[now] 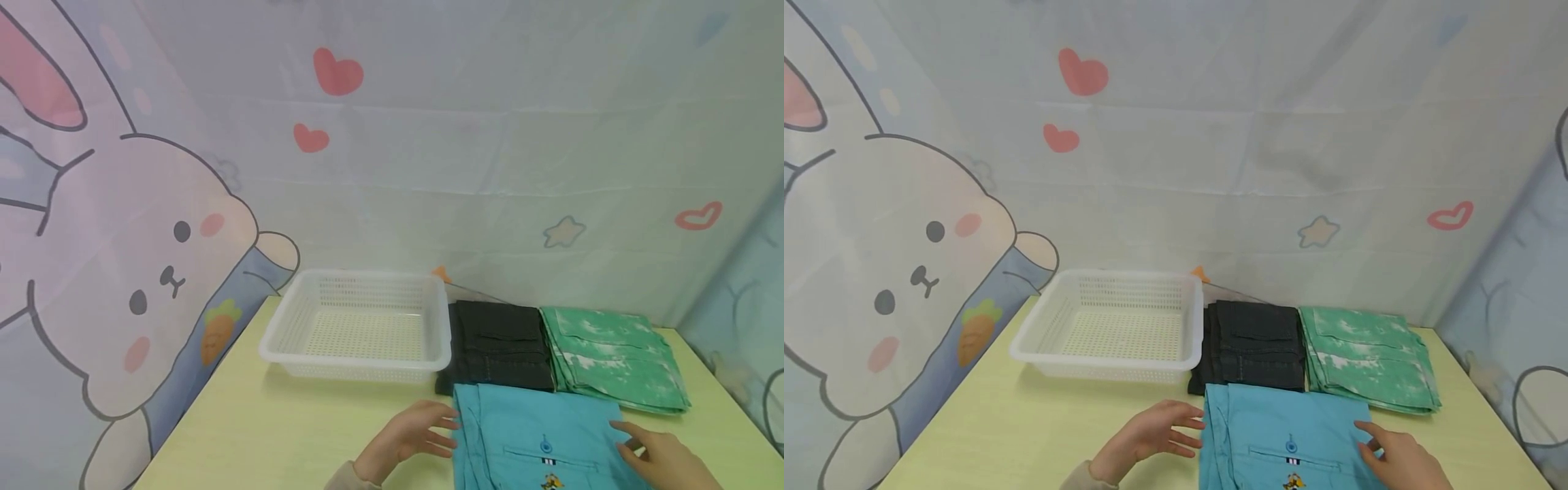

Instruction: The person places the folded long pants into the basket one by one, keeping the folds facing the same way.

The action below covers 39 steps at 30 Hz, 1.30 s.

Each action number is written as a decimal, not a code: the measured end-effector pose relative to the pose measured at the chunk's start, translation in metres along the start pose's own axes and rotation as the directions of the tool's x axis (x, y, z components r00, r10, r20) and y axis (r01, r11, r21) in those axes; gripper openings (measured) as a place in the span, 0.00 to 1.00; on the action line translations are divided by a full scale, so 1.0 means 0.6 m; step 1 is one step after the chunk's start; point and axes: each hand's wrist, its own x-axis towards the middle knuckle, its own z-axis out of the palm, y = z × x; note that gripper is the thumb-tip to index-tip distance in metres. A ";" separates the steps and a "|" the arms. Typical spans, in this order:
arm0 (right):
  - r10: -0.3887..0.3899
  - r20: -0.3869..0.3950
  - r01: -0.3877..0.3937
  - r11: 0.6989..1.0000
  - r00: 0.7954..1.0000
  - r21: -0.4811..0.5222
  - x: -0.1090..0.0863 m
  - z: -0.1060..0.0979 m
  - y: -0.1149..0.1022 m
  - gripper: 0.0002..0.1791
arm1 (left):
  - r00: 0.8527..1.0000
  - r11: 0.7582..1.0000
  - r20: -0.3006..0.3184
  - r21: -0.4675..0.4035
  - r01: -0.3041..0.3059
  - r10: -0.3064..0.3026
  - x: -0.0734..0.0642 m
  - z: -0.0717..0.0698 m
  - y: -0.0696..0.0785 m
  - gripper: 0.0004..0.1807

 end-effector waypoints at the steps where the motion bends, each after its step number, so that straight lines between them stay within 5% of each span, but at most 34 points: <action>1: 0.009 0.004 -0.009 1.000 1.000 0.004 -0.001 0.000 0.001 0.24 | 1.000 1.000 -0.002 -0.006 0.003 -0.003 0.000 0.000 0.000 0.25; 14: 0.085 0.041 -0.086 0.996 0.996 0.015 -0.006 0.001 0.016 0.29 | 0.999 0.994 0.034 -0.097 0.041 -0.038 0.008 -0.001 -0.005 0.29; 25: 0.098 0.062 -0.099 0.995 0.993 0.012 0.002 0.015 0.022 0.28 | 0.997 0.983 -0.041 -0.172 0.064 -0.072 0.008 0.004 -0.017 0.26; 30: 0.117 0.070 -0.116 0.993 0.991 -0.016 0.009 0.026 0.042 0.32 | 0.993 0.982 -0.048 -0.159 0.102 -0.111 0.017 0.008 -0.019 0.33; 36: 0.138 0.070 -0.138 0.990 0.988 -0.009 0.025 0.056 0.087 0.56 | 0.987 0.975 -0.021 -0.161 0.153 -0.158 0.024 0.013 -0.022 0.33; 39: 0.139 0.093 -0.140 0.990 0.986 0.004 0.027 0.059 0.093 0.56 | 0.985 0.973 -0.023 -0.161 0.163 -0.169 0.024 0.015 -0.023 0.33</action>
